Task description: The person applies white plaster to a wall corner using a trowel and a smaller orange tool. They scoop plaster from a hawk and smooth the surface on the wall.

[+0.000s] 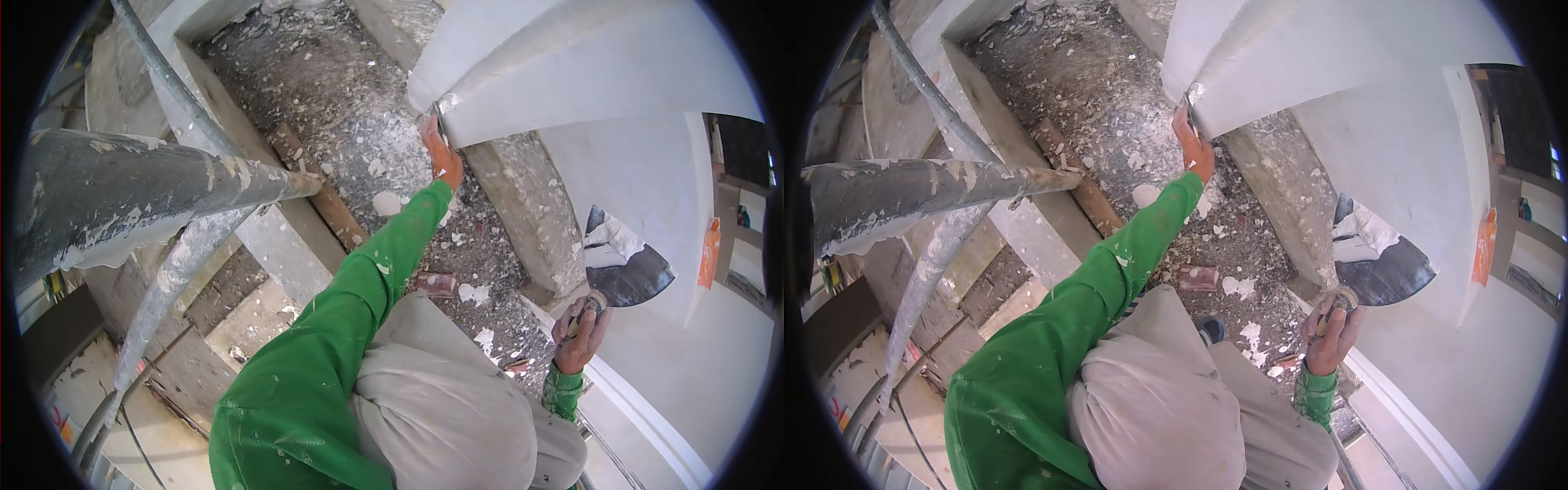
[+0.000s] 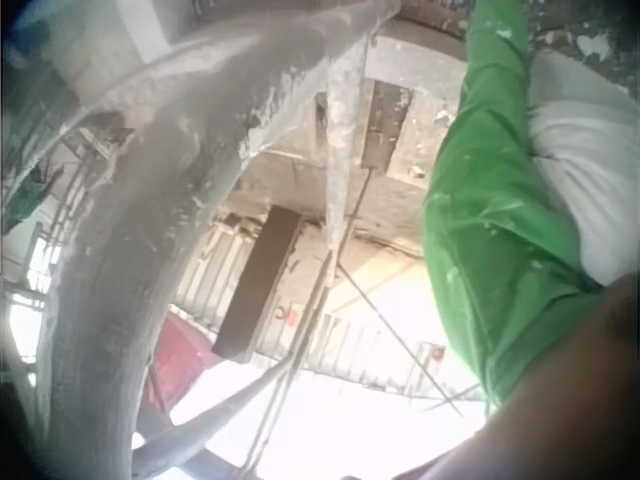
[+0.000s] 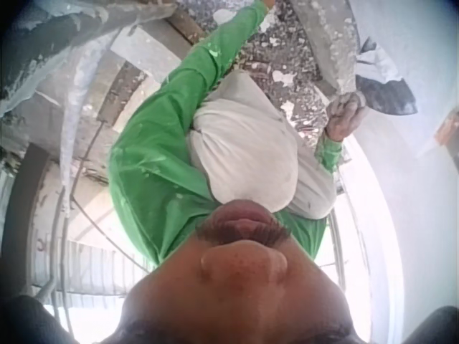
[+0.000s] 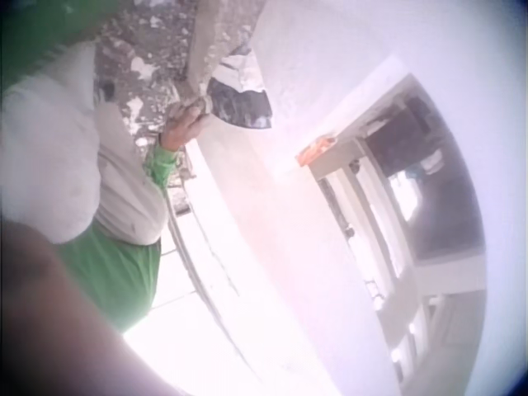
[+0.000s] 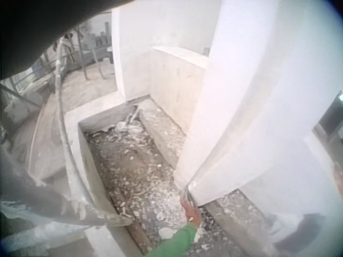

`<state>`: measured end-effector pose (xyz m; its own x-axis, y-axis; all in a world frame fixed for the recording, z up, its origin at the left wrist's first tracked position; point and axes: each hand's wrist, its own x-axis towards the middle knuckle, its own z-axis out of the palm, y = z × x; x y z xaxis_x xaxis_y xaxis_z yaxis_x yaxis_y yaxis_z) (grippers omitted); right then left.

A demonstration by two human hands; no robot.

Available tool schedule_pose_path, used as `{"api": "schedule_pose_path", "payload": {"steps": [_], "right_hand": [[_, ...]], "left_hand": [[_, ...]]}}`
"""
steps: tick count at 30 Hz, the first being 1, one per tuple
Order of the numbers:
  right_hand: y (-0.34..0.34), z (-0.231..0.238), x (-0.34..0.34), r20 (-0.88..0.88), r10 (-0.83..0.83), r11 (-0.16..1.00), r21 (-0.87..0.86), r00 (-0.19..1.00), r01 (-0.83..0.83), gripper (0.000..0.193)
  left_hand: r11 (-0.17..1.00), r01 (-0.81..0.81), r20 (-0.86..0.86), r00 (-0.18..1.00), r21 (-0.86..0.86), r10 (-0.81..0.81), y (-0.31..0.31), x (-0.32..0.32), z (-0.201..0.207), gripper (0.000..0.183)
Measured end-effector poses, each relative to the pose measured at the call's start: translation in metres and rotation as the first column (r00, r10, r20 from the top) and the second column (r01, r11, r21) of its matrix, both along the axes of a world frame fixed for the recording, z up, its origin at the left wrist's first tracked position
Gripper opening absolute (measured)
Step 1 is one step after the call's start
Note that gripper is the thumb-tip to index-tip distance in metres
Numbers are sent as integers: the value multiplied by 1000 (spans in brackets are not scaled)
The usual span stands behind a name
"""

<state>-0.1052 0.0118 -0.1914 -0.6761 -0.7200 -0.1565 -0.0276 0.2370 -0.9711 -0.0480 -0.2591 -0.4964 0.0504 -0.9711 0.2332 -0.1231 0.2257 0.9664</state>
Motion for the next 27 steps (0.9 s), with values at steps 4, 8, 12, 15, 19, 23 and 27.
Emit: {"api": "schedule_pose_path", "payload": {"steps": [4,8,12,15,19,23,27], "right_hand": [[8,1,-1,-14,-34,999,9,999,34,34],[2,3,6,52,-79,997,-18,996,80,33],[-15,-2,-4,108,22,995,-98,994,-12,32],[-31,-3,-1,-1,137,986,-97,991,-137,34],[-23,-21,-7,-191,241,968,-17,951,-249,38],[-18,-25,-13,-521,259,948,-22,813,-316,44],[-26,-15,-27,-779,402,861,143,481,-488,60]], "left_hand": [[1000,12,-20,1000,26,-12,5,-6,4,76],[951,307,106,947,-33,-302,13,46,-12,72],[902,431,210,886,-40,-414,30,108,-8,47],[659,618,-582,747,430,-321,54,135,58,39],[332,856,-881,456,396,-126,63,128,203,40],[114,963,-967,251,245,-44,65,107,267,38],[6,982,-982,188,188,-34,58,106,288,39]]}}
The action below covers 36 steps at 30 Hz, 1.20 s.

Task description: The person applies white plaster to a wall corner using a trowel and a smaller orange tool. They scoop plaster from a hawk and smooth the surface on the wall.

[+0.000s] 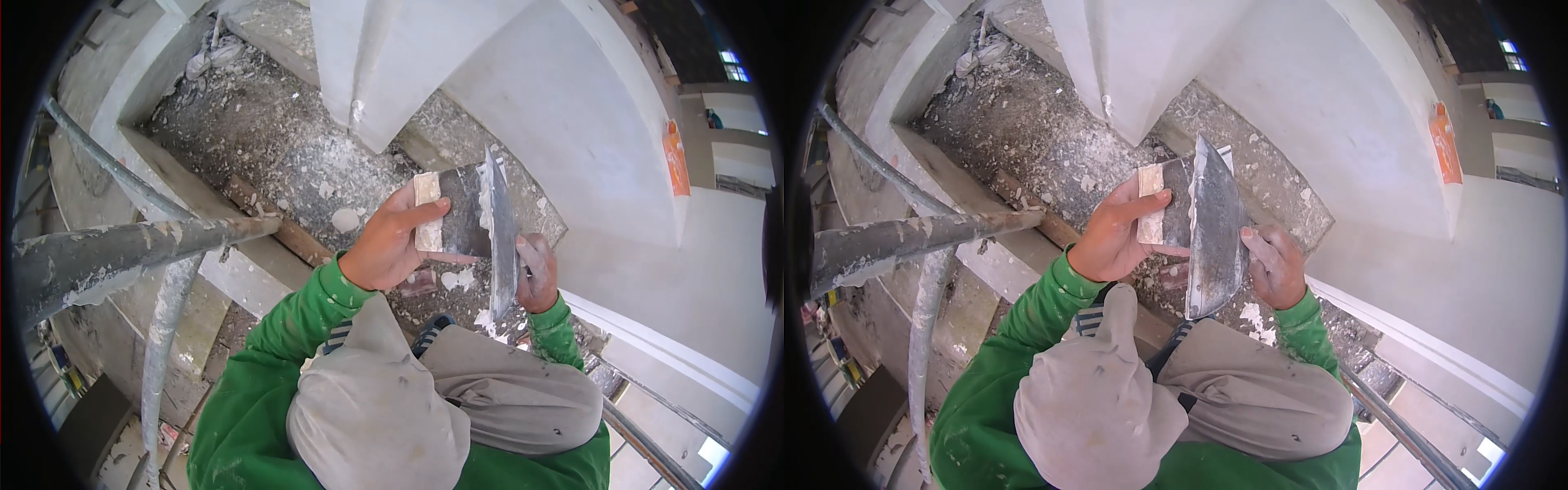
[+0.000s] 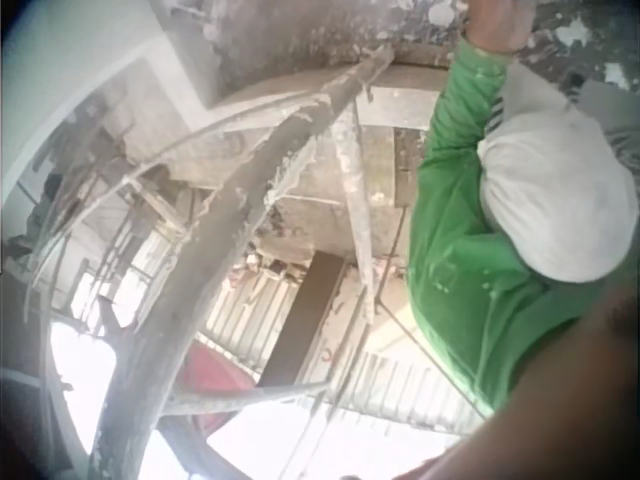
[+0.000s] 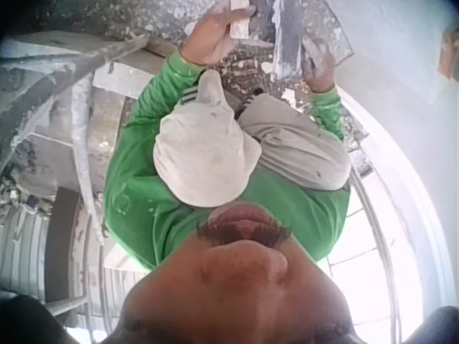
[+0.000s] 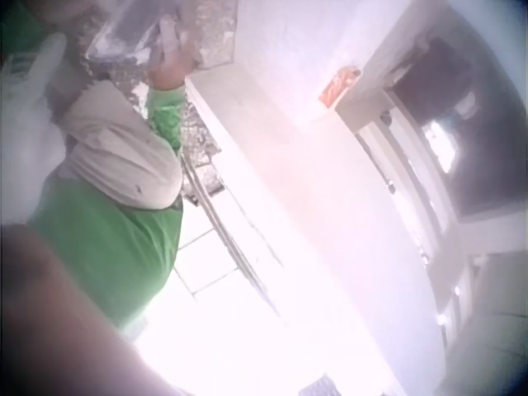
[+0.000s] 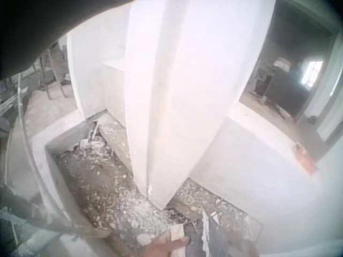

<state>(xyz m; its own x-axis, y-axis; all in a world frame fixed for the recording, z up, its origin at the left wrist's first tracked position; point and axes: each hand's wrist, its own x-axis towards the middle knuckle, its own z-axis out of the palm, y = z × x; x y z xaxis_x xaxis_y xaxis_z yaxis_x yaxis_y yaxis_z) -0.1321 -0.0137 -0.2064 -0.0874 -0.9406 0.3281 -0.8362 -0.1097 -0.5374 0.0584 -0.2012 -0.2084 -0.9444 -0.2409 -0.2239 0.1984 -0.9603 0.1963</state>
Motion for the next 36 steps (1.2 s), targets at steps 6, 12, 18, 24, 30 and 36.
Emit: {"api": "schedule_pose_path", "payload": {"steps": [6,12,18,24,30,36], "right_hand": [[36,-3,-37,-182,38,979,206,983,0,56],[74,-44,-27,71,-381,902,248,922,353,41],[71,-57,-5,173,-368,883,374,914,285,42],[76,-65,10,206,-401,855,435,893,283,41],[98,-67,7,312,-573,773,513,758,374,33],[94,-59,18,410,-598,783,481,688,394,29]], "left_hand": [[970,-90,84,990,-226,111,1,20,-26,41],[774,-379,205,819,-507,536,-25,33,-142,41],[343,-110,280,377,-933,883,-55,14,-252,32],[56,-12,51,249,-998,967,-57,-28,-291,39],[-4,-16,-6,187,-1000,982,-54,-73,-287,56],[-16,-51,-24,171,-999,985,-57,-98,-289,69]]}}
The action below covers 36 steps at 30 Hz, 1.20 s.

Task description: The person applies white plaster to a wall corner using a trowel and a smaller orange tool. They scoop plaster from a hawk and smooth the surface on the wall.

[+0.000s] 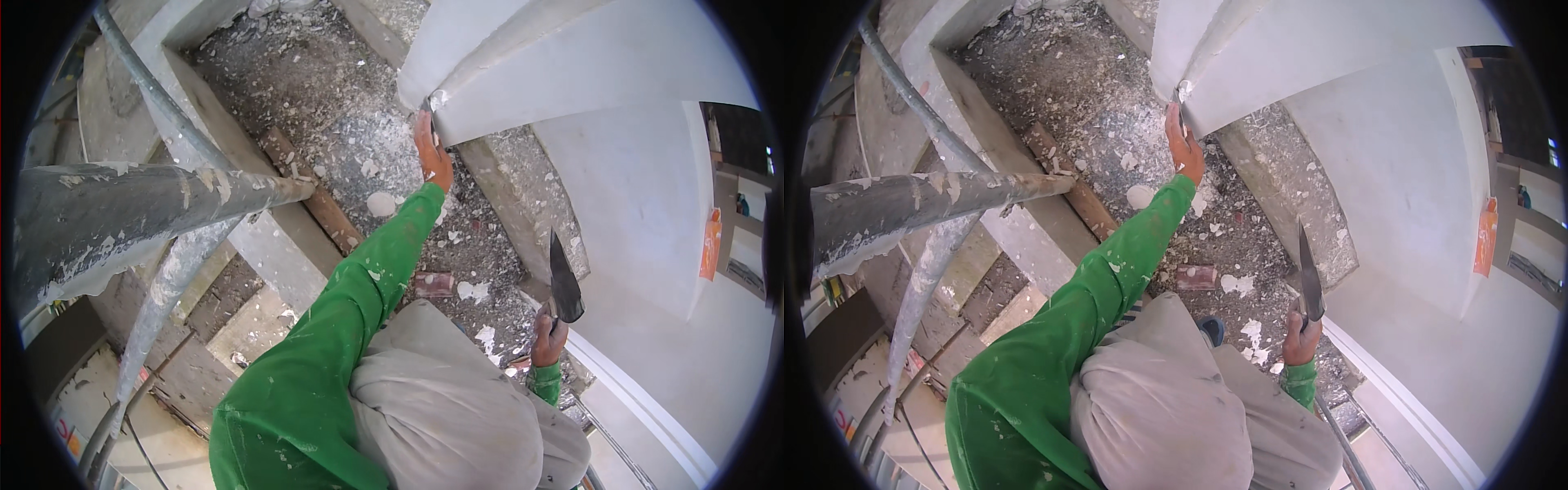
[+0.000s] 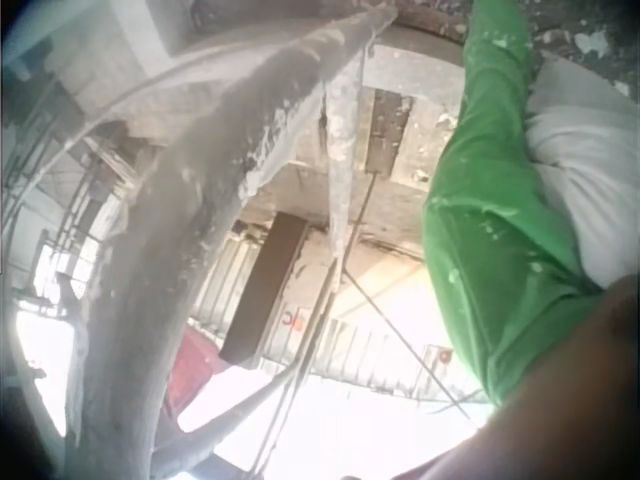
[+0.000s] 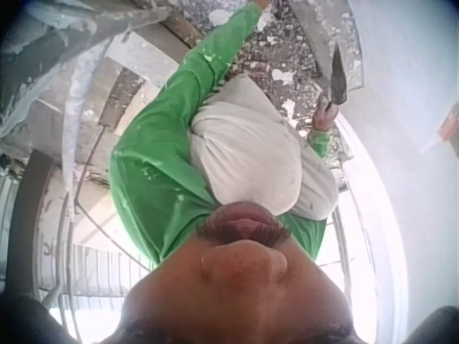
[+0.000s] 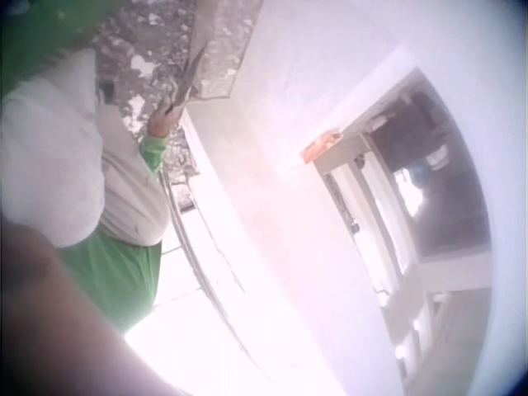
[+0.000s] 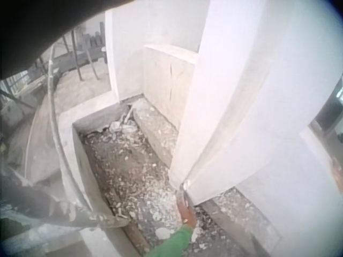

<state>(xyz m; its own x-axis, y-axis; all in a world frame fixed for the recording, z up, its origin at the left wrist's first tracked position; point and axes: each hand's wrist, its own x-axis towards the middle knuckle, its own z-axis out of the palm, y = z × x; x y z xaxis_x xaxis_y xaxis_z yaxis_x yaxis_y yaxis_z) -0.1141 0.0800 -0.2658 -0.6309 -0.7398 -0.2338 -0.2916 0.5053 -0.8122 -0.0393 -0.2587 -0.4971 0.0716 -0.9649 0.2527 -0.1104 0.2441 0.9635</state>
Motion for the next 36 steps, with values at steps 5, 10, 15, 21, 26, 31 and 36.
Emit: {"api": "schedule_pose_path", "payload": {"steps": [5,10,15,21,26,31,36], "right_hand": [[-6,-4,0,3,17,1000,-5,1000,-17,29],[-28,-9,-6,42,37,999,-38,998,-35,28],[-55,0,5,73,62,994,-93,995,-55,25],[-38,-3,1,50,92,995,-45,994,-90,26],[-20,-3,5,83,-4,997,-81,997,11,27],[-32,-8,5,115,27,993,-120,993,-13,31],[-74,13,4,270,53,966,-258,962,19,29]], "left_hand": [[989,146,8,989,25,-147,7,20,5,73],[910,400,82,909,111,-409,23,76,20,72],[969,246,7,969,19,-246,8,73,71,69],[987,142,38,989,-69,-140,-2,17,94,63],[993,118,25,993,-19,-117,5,4,93,80],[907,421,115,902,-26,-415,13,51,93,86],[794,492,-381,853,356,-357,49,107,110,46]]}}
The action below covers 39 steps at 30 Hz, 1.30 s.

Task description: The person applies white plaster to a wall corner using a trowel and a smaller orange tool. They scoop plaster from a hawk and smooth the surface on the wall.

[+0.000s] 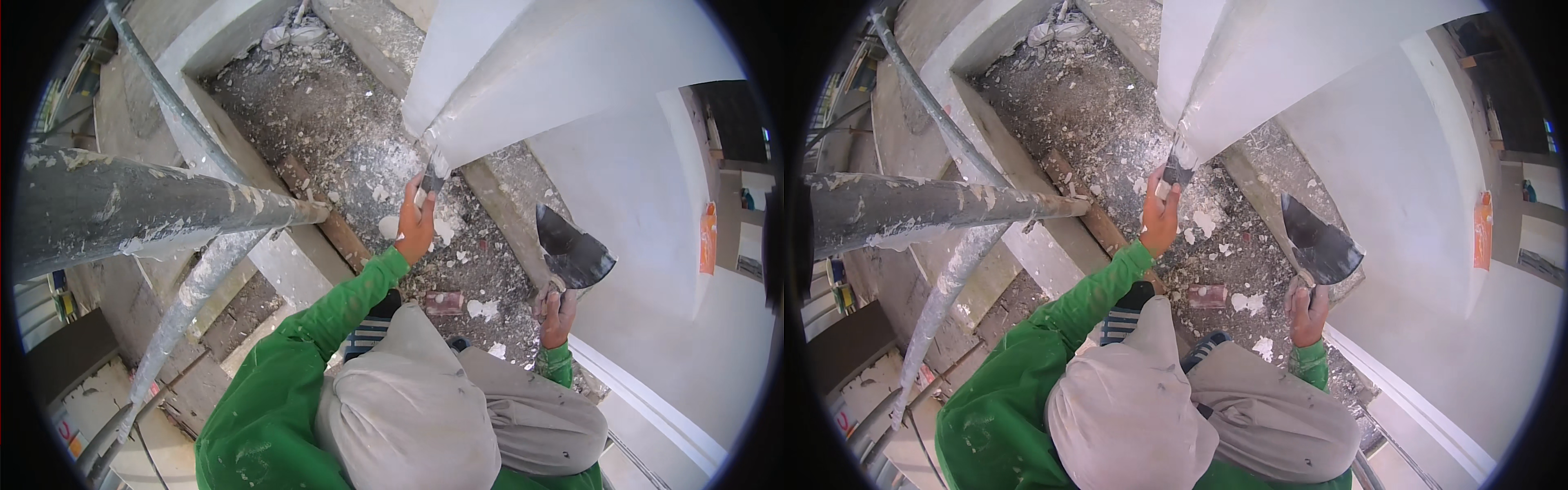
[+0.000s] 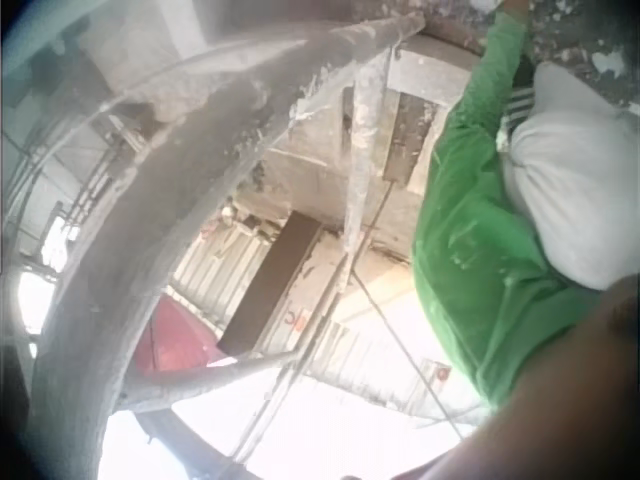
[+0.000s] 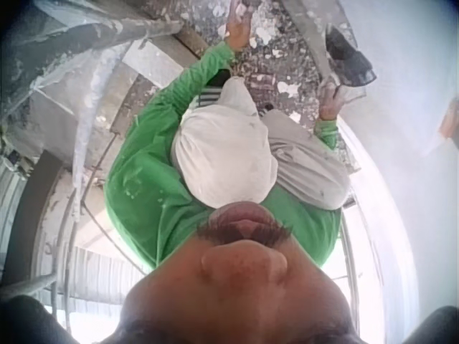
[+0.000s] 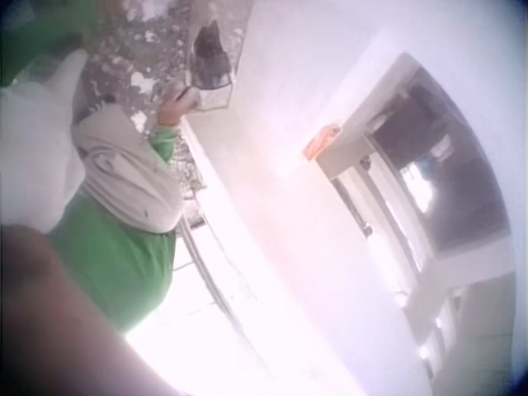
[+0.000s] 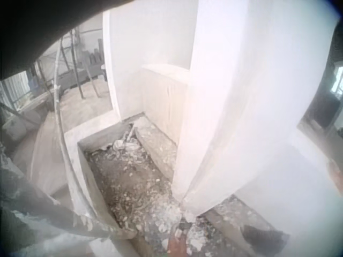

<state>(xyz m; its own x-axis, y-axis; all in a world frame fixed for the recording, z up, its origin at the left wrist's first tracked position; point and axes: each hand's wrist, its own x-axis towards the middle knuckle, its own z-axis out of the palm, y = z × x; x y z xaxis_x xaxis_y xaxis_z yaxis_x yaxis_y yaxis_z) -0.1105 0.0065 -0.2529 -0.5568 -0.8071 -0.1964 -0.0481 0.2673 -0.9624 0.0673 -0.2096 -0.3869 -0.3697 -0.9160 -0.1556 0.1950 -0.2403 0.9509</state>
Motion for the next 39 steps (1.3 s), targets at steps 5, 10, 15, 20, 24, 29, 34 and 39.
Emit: {"api": "schedule_pose_path", "payload": {"steps": [5,10,15,20,24,29,34,39], "right_hand": [[-14,35,14,392,166,982,-149,905,-116,26],[-23,49,18,523,164,985,-40,837,-168,26],[-1,67,12,429,148,987,-2,891,-163,28],[35,52,0,-101,202,977,92,974,-193,33],[14,48,-8,-747,284,937,82,601,-341,55],[18,22,-26,-887,369,882,240,278,-405,68],[55,13,-41,-504,50,999,25,862,-44,41],[23,24,0,490,-240,869,-277,838,411,27]], "left_hand": [[995,-72,-380,920,68,93,4,1,103,31],[998,-52,-626,778,20,53,18,-24,161,39],[636,528,217,837,-563,-502,9,-6,123,29],[764,636,68,771,-107,-633,18,17,60,31],[701,599,-508,773,386,-381,29,6,113,34],[655,619,-517,766,433,-381,21,13,142,35],[742,582,-483,781,333,-396,20,4,146,30],[806,495,-609,761,324,-223,70,-68,161,24]]}}
